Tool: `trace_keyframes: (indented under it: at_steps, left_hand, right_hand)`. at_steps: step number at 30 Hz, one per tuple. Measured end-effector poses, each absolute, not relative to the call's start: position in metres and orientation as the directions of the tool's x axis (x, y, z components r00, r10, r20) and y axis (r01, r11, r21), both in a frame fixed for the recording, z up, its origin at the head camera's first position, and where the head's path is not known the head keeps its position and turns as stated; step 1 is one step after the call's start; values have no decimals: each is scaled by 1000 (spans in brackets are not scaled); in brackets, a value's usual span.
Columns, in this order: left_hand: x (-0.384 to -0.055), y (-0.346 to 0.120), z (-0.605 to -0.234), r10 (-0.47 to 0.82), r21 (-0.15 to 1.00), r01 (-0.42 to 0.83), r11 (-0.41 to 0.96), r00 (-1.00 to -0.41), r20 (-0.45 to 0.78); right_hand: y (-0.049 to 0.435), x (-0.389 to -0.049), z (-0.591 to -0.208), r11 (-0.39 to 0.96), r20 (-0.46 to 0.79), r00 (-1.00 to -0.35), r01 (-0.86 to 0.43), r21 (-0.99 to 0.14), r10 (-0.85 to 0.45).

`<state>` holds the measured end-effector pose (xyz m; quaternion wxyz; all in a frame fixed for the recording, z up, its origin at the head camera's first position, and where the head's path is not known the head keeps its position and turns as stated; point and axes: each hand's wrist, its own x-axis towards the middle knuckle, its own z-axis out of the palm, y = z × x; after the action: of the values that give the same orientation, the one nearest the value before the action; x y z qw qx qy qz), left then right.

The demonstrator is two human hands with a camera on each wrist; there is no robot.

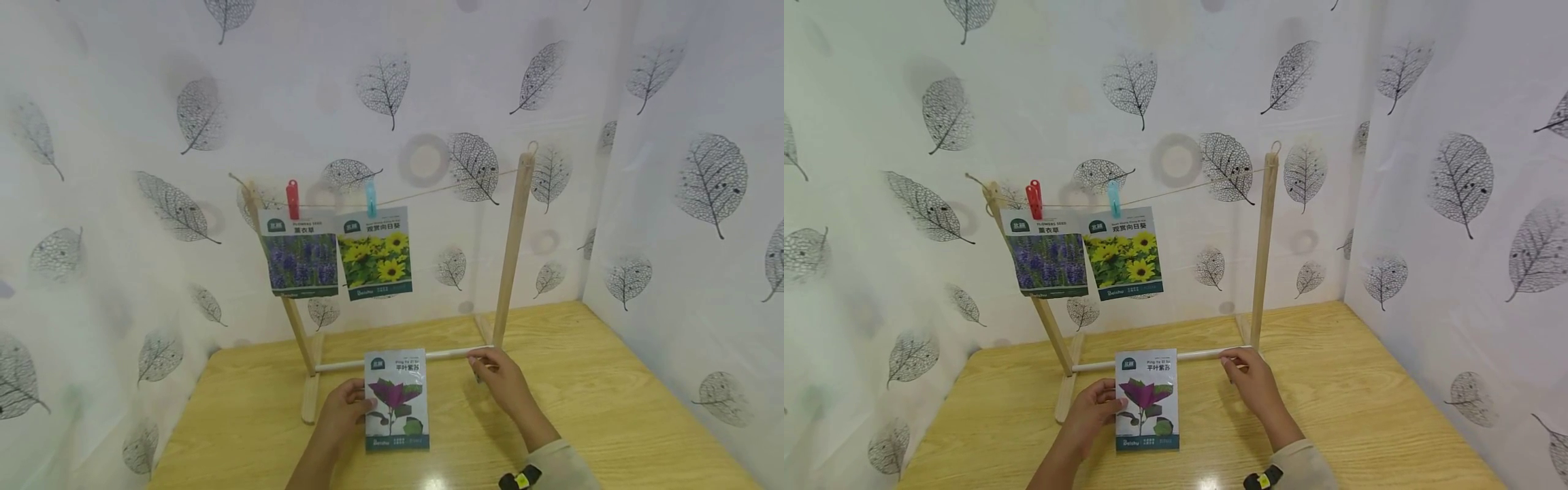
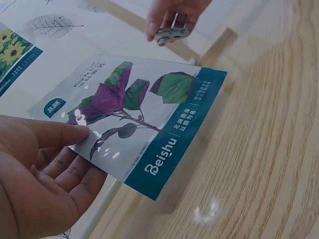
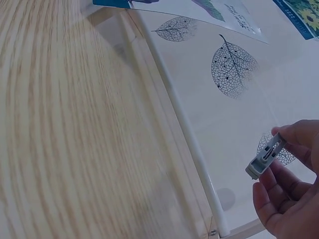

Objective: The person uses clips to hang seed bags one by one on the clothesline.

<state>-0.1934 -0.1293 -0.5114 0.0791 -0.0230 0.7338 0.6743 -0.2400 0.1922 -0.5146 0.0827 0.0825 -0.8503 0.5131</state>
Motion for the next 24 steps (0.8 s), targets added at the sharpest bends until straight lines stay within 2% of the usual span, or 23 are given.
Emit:
trace_keyframes:
  at_steps: [24]
  left_hand:
    - [-194,-127,-506,32,988,-130,87,-991,-133]
  right_hand:
    - [192,-238,-504,464,264,-963,-257,-847,-52]
